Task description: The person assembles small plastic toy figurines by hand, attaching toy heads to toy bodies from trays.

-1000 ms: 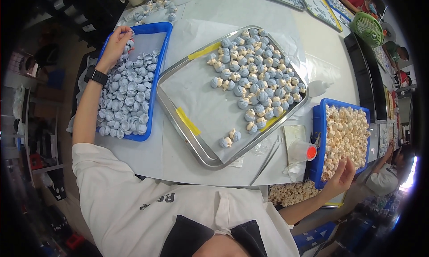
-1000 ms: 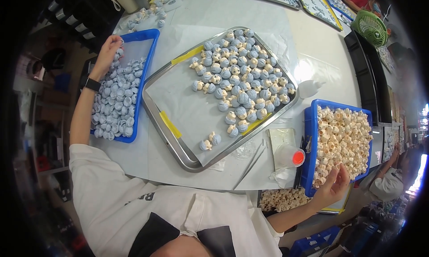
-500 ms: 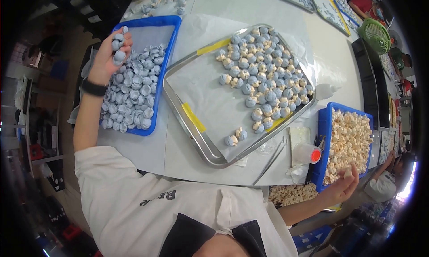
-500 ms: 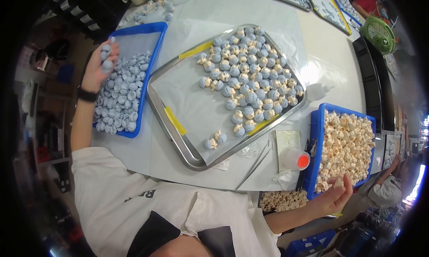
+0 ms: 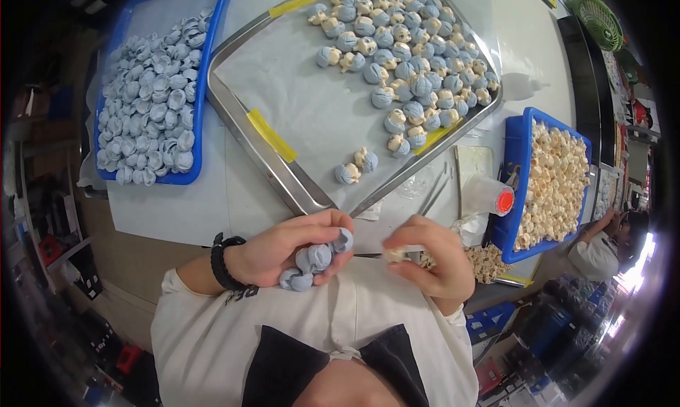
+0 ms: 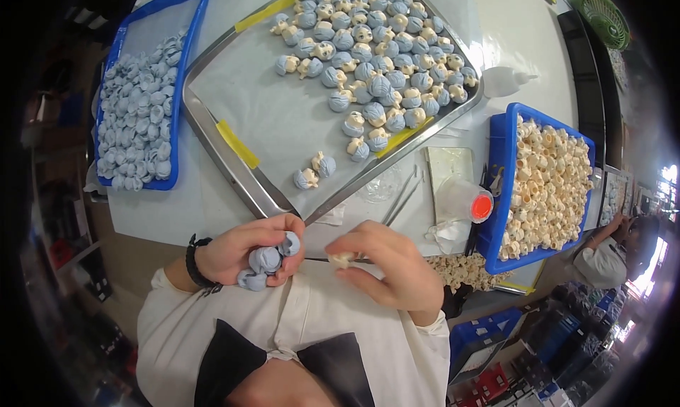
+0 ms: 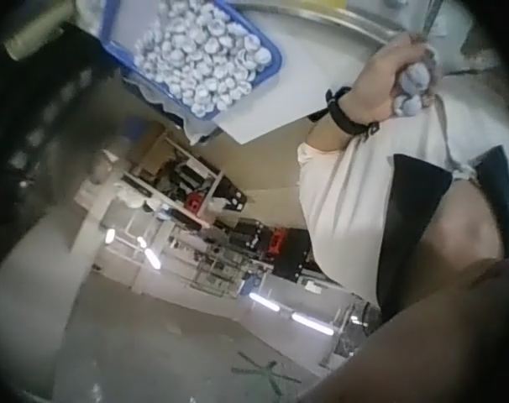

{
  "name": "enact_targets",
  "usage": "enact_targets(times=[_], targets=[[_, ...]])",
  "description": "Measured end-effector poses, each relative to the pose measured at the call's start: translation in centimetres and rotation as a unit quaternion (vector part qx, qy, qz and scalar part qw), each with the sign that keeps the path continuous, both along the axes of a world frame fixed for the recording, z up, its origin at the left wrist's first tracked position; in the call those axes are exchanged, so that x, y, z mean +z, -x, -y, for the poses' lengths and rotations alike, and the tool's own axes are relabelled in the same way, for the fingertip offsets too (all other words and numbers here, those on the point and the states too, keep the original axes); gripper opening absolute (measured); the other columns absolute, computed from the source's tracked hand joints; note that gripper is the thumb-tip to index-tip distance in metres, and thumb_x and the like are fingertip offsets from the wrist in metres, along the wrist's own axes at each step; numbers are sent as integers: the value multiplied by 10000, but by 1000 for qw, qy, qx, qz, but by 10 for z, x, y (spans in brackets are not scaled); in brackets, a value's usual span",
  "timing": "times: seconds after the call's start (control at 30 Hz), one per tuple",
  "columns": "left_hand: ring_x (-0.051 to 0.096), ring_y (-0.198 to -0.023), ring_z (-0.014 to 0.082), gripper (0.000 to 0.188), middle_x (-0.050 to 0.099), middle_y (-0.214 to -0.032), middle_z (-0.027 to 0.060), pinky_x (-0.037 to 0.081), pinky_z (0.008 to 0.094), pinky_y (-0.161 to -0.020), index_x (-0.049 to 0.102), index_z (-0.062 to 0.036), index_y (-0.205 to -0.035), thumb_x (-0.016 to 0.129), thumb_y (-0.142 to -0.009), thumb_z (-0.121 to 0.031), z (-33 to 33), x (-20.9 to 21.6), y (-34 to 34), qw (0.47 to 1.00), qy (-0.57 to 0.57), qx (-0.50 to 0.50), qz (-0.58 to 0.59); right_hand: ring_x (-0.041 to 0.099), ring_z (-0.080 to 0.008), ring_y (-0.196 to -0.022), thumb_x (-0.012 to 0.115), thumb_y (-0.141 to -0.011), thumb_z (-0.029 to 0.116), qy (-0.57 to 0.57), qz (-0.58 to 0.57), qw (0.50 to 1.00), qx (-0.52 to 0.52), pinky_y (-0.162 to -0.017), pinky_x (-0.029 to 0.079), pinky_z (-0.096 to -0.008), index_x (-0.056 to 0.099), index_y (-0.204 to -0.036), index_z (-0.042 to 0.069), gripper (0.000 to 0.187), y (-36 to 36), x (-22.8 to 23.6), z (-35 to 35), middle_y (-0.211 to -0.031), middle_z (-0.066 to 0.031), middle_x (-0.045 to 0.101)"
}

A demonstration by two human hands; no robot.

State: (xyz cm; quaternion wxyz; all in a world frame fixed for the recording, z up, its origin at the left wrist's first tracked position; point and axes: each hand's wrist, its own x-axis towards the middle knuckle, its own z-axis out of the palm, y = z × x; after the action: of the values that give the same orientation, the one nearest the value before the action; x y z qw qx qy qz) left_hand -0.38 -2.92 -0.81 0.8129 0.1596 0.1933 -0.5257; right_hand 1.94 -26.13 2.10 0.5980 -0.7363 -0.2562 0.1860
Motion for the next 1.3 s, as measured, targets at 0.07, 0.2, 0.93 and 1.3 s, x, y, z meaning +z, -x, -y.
enact_targets(times=[0.07,0.2,0.93,1.3], targets=[[508,-654,156,216,513,-828,96,438,270,-573,385,-58,-1043,388,-905,-225,-3,-1,4,999,27,13,14,558,-266,-704,599,-762,80,74,-38,994,75,-604,452,-342,537,-918,2,185,-1,-4,1,-792,-119,563],[536,-715,159,260,531,-901,130,458,284,-610,370,-48,-1067,406,-893,-237,-7,11,7,998,3,42,56,554,-281,-699,555,-785,69,112,-29,992,49,-603,448,-348,512,-947,10,178,-1,-13,-10,-812,-128,559],[488,-530,72,241,508,-671,48,394,192,-455,521,39,-1016,453,-854,-125,-45,-4,12,981,-131,-33,141,574,-236,-643,481,-869,120,88,-115,983,-116,-587,450,-304,456,-1025,14,191,7,-21,-18,-777,-129,568],[481,-504,61,286,526,-705,26,399,179,-454,513,24,-1102,451,-876,-140,-46,3,13,957,-254,-32,140,581,-235,-675,477,-867,121,65,-131,986,-86,-637,477,-311,467,-1031,3,203,8,-18,-13,-851,-129,568]])
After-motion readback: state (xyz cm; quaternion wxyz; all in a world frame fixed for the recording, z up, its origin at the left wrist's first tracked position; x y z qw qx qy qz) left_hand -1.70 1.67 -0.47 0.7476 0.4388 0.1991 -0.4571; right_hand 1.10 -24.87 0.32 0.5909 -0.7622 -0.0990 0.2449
